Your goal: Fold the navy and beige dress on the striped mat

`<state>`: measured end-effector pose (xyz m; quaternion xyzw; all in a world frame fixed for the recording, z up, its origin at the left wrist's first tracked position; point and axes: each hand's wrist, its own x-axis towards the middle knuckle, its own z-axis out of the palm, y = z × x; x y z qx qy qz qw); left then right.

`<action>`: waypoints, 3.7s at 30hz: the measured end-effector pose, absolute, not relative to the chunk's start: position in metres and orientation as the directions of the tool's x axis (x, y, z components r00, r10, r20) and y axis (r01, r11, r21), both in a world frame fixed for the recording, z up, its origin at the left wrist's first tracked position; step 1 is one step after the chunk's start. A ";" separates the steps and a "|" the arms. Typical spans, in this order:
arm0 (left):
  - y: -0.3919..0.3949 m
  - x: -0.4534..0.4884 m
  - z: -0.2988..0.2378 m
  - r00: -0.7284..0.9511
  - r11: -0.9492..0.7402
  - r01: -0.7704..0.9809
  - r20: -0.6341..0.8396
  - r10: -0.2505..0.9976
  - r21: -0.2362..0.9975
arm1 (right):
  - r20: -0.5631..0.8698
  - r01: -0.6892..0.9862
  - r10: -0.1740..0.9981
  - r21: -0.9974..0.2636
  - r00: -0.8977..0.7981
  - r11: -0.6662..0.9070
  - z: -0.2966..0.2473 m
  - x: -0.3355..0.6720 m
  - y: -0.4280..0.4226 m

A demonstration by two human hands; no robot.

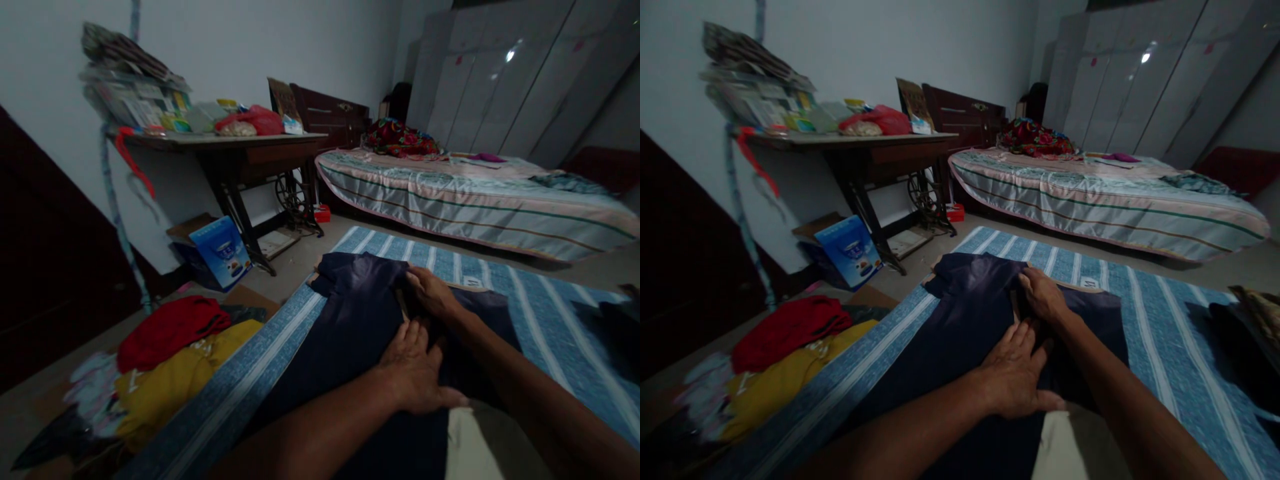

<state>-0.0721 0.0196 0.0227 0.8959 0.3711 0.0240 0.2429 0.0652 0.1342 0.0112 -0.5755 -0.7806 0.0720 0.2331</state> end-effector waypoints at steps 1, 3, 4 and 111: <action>0.019 -0.072 0.023 0.721 -0.602 0.654 -0.135 0.680 0.458 | 0.264 0.849 0.928 -0.394 -0.262 0.351 0.010 0.073 0.125; 0.019 -0.072 0.024 0.720 -0.600 0.651 -0.125 0.683 0.466 | 0.224 0.782 0.915 -0.475 -0.337 0.404 0.002 0.089 0.108; 0.019 -0.072 0.024 0.719 -0.599 0.651 -0.126 0.683 0.466 | 0.211 0.748 0.902 -0.505 -0.376 0.430 -0.003 0.095 0.101; 0.035 -0.077 0.030 0.701 -0.661 0.713 -0.223 0.678 0.233 | 0.489 0.720 0.861 -0.548 -0.136 0.425 -0.001 0.065 -0.018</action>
